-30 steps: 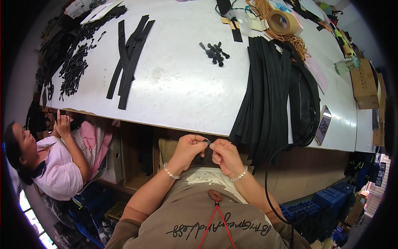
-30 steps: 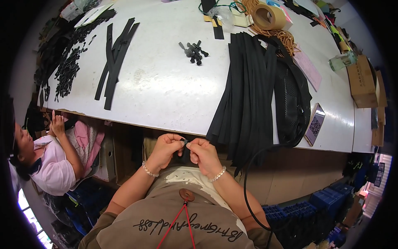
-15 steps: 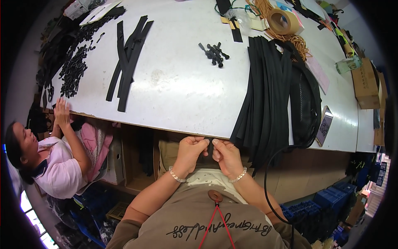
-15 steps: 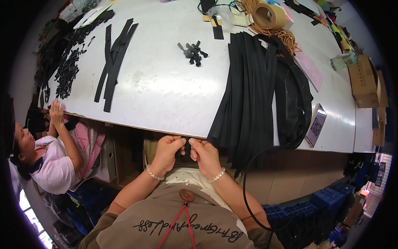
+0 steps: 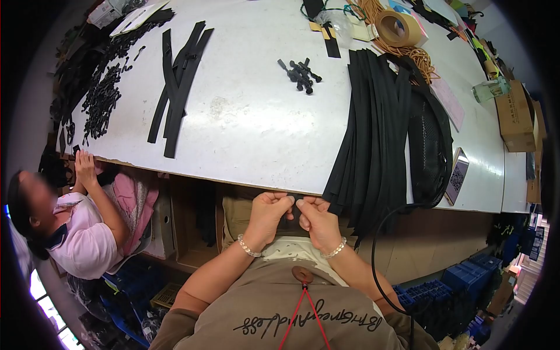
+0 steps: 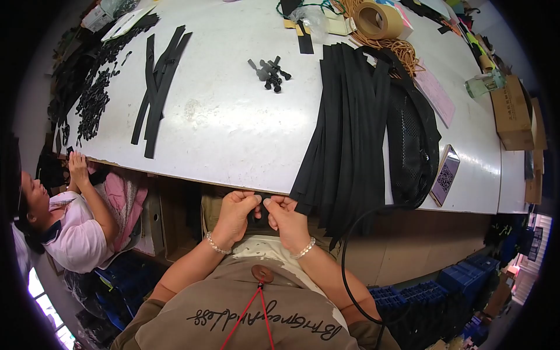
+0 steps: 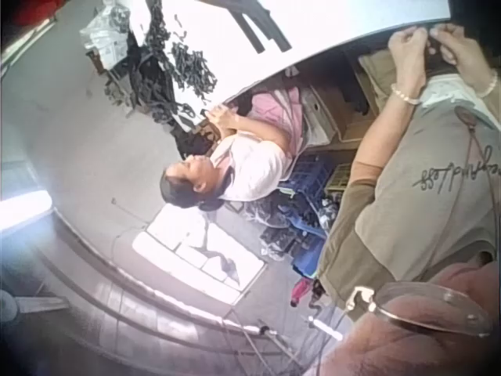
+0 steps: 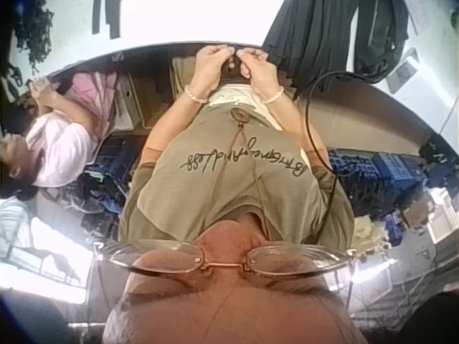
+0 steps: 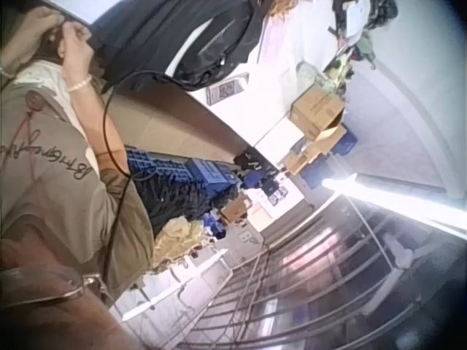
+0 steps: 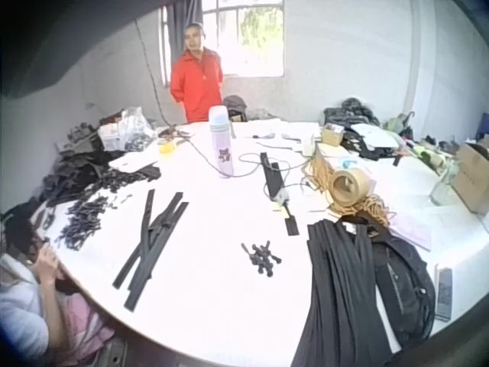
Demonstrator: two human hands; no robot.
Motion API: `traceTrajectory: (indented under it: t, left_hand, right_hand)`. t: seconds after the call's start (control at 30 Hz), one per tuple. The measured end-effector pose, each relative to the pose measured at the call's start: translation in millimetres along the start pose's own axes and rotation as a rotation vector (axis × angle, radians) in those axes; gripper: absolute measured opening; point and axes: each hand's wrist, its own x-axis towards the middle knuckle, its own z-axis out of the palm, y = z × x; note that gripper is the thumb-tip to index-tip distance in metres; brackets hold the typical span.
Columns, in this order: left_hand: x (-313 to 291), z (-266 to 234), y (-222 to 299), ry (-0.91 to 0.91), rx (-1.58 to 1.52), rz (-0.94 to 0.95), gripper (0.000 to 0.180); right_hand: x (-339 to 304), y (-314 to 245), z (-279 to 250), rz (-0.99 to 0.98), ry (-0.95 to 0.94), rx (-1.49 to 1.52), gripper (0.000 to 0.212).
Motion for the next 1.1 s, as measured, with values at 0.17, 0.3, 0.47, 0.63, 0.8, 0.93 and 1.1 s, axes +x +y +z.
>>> traceTrajectory:
  t: [0.17,0.3,0.47,0.63,0.8,0.93,1.1]
  left_hand:
    - [1,-1,-1,-0.005,0.004,-0.003,0.009]
    - [0,1,0,0.009,-0.004,-0.001,0.008]
    - [-3,5,2,0.02,-0.02,-0.007,0.004]
    - [-3,5,2,0.01,-0.029,-0.016,0.003]
    - [0,3,2,0.006,-0.031,-0.013,0.002]
    - [1,4,6,-0.002,-0.021,-0.008,0.002]
    - [2,3,11,-0.015,0.008,-0.034,0.004]
  right_hand:
    - [1,1,0,-0.039,0.024,-0.054,0.015]
    - [0,2,2,-0.043,0.048,-0.016,0.015]
    - [-1,5,-1,-0.089,0.008,0.018,0.012]
    - [-2,1,1,-0.071,-0.021,0.05,0.008]
    - [-4,2,7,-0.087,0.011,0.069,0.009]
    - [-3,4,9,-0.102,0.069,0.061,0.007]
    - [1,10,8,-0.139,0.053,0.083,0.004]
